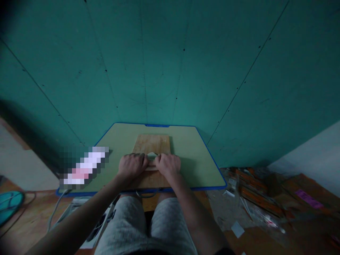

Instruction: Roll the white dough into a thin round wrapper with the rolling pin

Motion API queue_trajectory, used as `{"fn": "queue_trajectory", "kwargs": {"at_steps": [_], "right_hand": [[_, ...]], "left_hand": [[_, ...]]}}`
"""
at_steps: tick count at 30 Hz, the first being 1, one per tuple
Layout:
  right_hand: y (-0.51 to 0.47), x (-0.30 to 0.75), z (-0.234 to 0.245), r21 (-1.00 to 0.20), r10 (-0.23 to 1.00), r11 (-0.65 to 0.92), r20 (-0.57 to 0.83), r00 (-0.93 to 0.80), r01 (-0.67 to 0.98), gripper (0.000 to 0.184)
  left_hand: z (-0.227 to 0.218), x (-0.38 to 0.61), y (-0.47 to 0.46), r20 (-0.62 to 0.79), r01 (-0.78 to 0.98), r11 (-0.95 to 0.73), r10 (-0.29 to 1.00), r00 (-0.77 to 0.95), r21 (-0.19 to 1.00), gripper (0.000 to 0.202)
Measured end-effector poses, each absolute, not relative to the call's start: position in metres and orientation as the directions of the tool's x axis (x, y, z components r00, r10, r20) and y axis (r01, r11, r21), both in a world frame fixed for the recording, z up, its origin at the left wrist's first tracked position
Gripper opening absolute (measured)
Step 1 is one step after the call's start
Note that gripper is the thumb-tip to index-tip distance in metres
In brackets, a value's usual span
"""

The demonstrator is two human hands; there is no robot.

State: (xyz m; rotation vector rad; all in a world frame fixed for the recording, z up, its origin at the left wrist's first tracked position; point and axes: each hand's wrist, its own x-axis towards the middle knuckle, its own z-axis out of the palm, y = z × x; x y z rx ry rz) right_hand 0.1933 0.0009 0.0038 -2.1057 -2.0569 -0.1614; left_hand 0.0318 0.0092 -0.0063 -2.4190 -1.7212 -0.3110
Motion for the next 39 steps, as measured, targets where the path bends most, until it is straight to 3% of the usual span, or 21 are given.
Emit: {"fn": "queue_trajectory", "kwargs": {"at_steps": [21,39], "right_hand": [[-0.004,0.199,-0.011,-0.035,0.939,0.016,0.344,-0.003,0.999,0.04],[-0.006,0.197,-0.004,-0.091,0.951,0.029,0.31,0.001,0.995,0.038]], "left_hand": [[-0.002,0.033,0.005,0.253,0.947,-0.319,0.92,0.301,0.035,0.048],[0.001,0.033,0.003,0.232,0.951,-0.309,0.927,0.294,0.03,0.047]]}}
